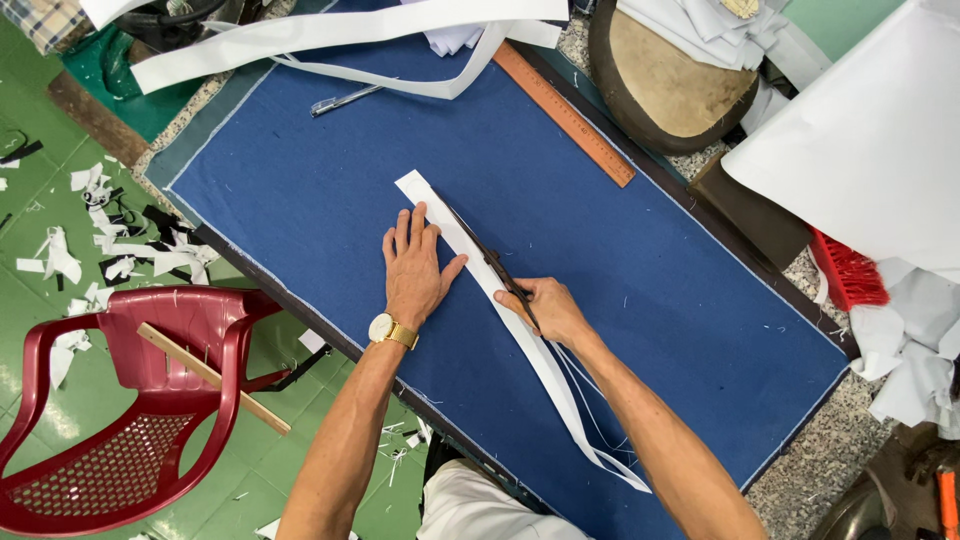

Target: The person uses large shears to cut a long white strip of fabric on a blue work surface. They repeatedly trim the edges of the strip, repositioning it as needed, and discard the cut-off pieces onto the floor.

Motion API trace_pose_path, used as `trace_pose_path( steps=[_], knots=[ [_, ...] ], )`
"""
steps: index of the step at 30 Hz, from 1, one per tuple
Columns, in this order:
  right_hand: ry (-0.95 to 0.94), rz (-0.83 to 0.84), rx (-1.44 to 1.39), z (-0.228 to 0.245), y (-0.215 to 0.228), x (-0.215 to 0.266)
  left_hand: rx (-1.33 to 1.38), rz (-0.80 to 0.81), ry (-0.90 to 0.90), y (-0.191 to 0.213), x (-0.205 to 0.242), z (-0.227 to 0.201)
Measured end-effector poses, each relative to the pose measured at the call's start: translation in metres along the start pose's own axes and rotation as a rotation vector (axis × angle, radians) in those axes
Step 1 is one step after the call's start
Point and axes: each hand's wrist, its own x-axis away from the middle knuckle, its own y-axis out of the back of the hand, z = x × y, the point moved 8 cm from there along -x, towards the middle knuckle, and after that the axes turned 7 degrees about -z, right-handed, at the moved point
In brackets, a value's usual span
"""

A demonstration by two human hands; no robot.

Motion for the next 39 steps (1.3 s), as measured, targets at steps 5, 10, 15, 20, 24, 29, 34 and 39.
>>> trace_pose_path(
  steps=[5, 10, 15, 20, 24, 29, 34, 39],
  knots=[
    [0.013, 0.007, 0.009, 0.003, -0.001, 0.002, 0.005, -0.002, 0.002, 0.002, 0.0, -0.001],
    [0.018, 0.005, 0.009, -0.008, -0.001, -0.004, 0.004, -0.013, -0.002, -0.001, 0.001, 0.001],
    [-0.001, 0.025, 0.039, -0.008, 0.001, 0.0, 0.025, -0.021, -0.007, 0.001, 0.002, 0.0],
    [0.028, 0.031, 0.048, 0.004, -0.002, -0.001, 0.008, -0.02, -0.002, 0.001, 0.002, 0.001],
    [0.048, 0.024, 0.045, 0.012, -0.004, -0.006, 0.011, -0.015, 0.001, -0.001, 0.001, 0.003],
    [0.072, 0.022, 0.073, 0.02, -0.011, -0.01, -0.003, -0.013, 0.001, -0.002, 0.001, 0.003],
    [0.09, 0.014, 0.135, 0.027, -0.01, -0.011, -0.019, -0.018, -0.001, -0.002, 0.001, 0.003],
    [0.098, 0.005, 0.097, 0.021, -0.011, -0.014, -0.045, -0.031, -0.011, 0.0, 0.001, 0.001]
  ],
)
